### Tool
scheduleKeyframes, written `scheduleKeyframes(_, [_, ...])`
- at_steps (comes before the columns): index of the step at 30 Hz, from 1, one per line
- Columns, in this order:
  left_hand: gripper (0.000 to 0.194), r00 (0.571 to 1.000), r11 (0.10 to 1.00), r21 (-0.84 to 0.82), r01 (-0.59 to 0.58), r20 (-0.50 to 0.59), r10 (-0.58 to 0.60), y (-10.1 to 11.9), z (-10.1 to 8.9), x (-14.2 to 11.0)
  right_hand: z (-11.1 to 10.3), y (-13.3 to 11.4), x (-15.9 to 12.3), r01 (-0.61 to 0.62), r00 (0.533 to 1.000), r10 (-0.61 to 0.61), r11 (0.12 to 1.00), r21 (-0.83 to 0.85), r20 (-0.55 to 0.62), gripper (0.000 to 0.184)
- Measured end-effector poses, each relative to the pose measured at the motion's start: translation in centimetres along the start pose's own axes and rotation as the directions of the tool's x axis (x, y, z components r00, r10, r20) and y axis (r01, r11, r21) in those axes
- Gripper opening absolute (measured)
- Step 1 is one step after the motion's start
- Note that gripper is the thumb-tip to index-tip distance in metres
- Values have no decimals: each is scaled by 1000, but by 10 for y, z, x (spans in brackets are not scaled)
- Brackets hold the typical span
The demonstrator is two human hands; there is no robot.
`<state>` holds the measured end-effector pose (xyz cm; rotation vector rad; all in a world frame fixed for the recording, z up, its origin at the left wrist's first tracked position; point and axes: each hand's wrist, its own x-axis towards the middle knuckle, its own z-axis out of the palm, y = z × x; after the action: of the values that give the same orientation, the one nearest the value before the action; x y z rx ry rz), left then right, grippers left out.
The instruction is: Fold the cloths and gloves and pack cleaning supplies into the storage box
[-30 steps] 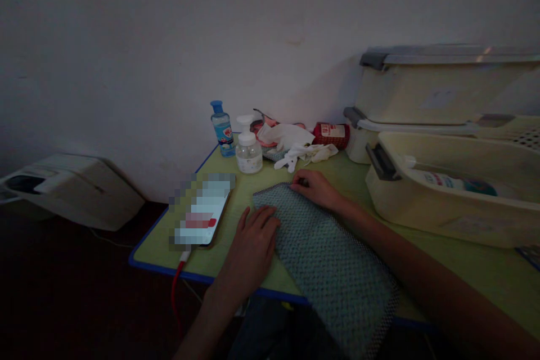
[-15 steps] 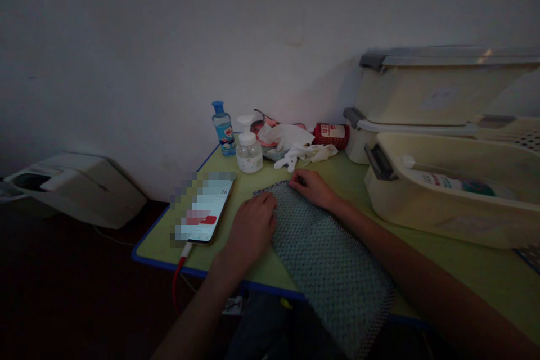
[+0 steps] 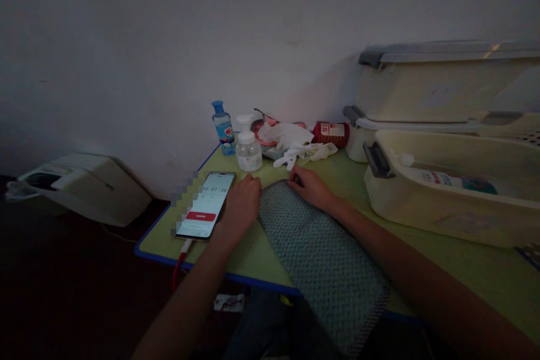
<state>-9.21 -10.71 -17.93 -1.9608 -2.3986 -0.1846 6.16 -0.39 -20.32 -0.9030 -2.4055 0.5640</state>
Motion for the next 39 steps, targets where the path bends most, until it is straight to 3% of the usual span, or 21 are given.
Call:
scheduleKeyframes(17, [11,998,989,-142,41,-50,-49,-5,4,-5,-3,-3,-1,6,999,-1,989,-146,32,4])
scheduleKeyframes(27, [18,998,999,-28,47,-27,-48,-7,8,-5,-4,-7,-3,101,990,-61,932,-349,124,12])
scheduleKeyframes(39, [26,997,993,92,74,-28,-72,-6,10,-3,-2,-6,-3,175,980,-112,877,-448,164,16])
